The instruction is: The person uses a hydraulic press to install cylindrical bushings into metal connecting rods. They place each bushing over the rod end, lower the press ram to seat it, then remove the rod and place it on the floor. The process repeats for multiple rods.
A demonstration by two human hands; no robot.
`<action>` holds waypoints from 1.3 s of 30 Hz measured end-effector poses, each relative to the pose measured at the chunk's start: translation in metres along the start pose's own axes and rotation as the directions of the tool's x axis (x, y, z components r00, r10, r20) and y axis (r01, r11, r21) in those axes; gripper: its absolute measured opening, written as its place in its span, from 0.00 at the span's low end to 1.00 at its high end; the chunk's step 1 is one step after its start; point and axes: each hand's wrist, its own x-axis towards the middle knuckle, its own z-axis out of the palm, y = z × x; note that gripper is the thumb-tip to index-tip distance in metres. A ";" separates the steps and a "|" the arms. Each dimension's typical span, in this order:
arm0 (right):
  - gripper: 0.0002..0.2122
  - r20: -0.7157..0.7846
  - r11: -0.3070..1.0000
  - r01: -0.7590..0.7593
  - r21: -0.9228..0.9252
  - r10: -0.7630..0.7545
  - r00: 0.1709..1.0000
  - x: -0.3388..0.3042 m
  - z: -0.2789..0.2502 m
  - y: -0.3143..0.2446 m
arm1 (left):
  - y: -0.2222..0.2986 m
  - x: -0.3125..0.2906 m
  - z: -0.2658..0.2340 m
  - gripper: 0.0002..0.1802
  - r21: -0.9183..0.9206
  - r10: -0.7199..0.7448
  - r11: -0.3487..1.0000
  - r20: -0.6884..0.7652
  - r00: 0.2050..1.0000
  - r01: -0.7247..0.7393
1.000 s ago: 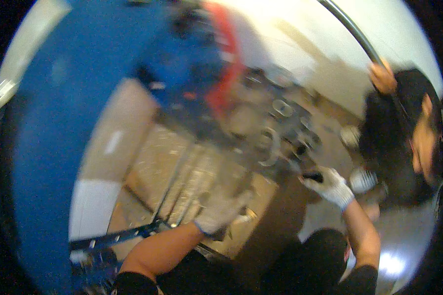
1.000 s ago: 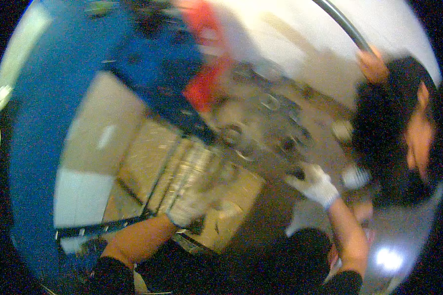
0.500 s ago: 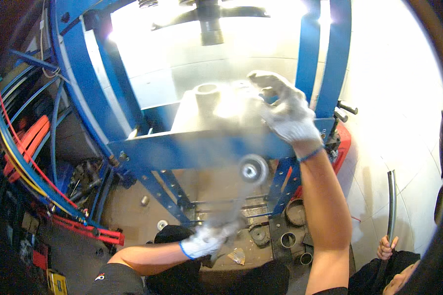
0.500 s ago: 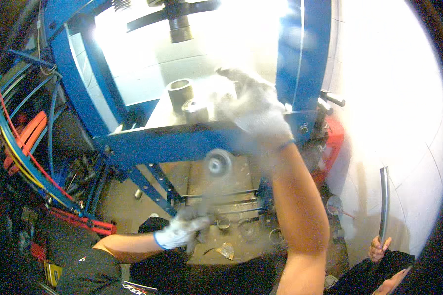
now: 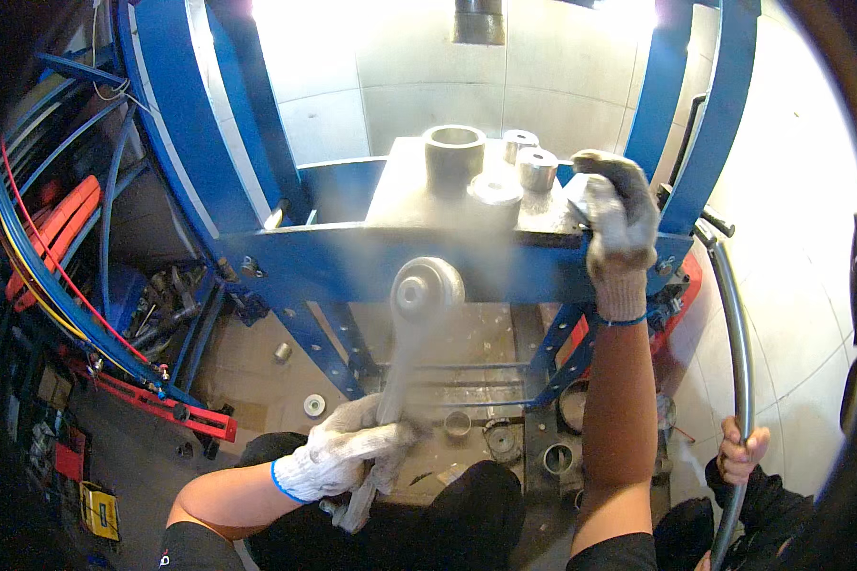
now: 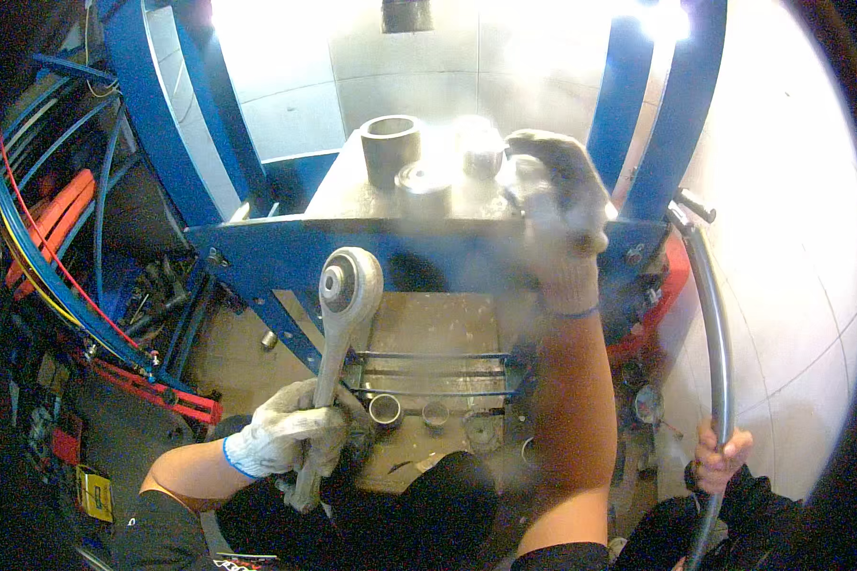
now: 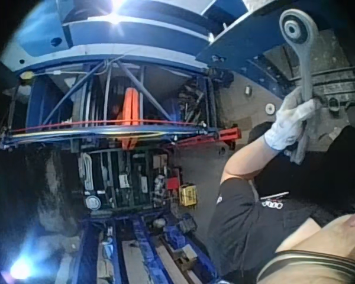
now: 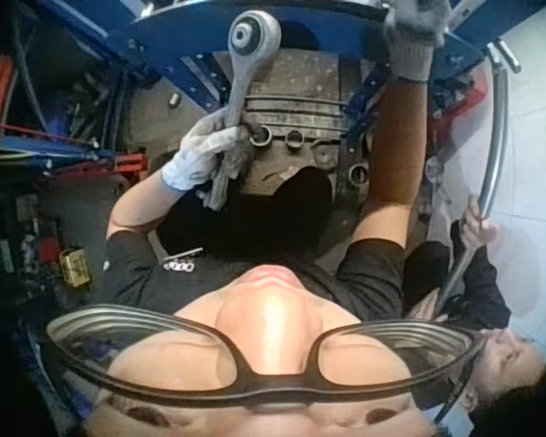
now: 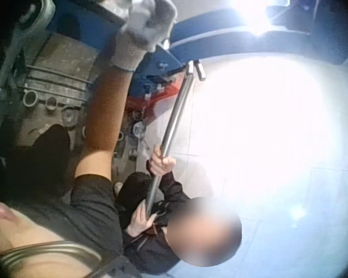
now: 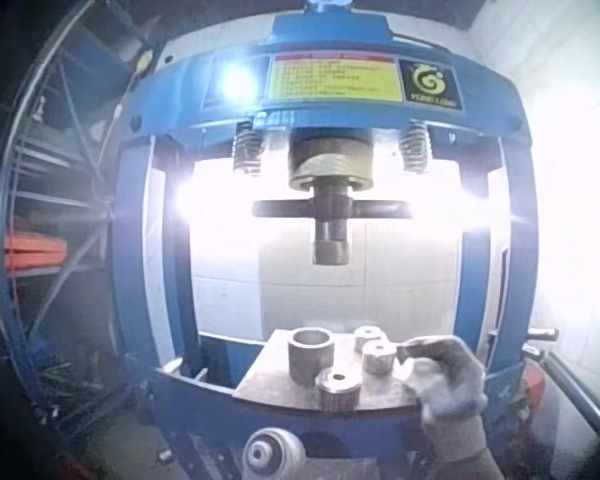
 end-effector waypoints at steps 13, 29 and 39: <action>0.27 -0.479 -0.280 -0.528 -0.802 0.830 0.287 -0.553 -0.206 0.023 | -0.038 0.004 -0.042 0.17 -0.256 -0.345 0.857 0.359 0.868 0.447; 0.25 -0.720 -0.299 -0.915 -0.271 0.694 -0.013 -0.583 -0.144 -0.032 | -0.020 0.012 -0.034 0.28 -0.483 0.025 0.612 0.803 0.595 0.626; 0.20 -0.590 0.217 -0.885 -0.411 0.677 0.440 -0.401 -0.105 -0.073 | -0.004 0.012 -0.025 0.24 -0.421 0.134 0.648 0.884 0.449 0.635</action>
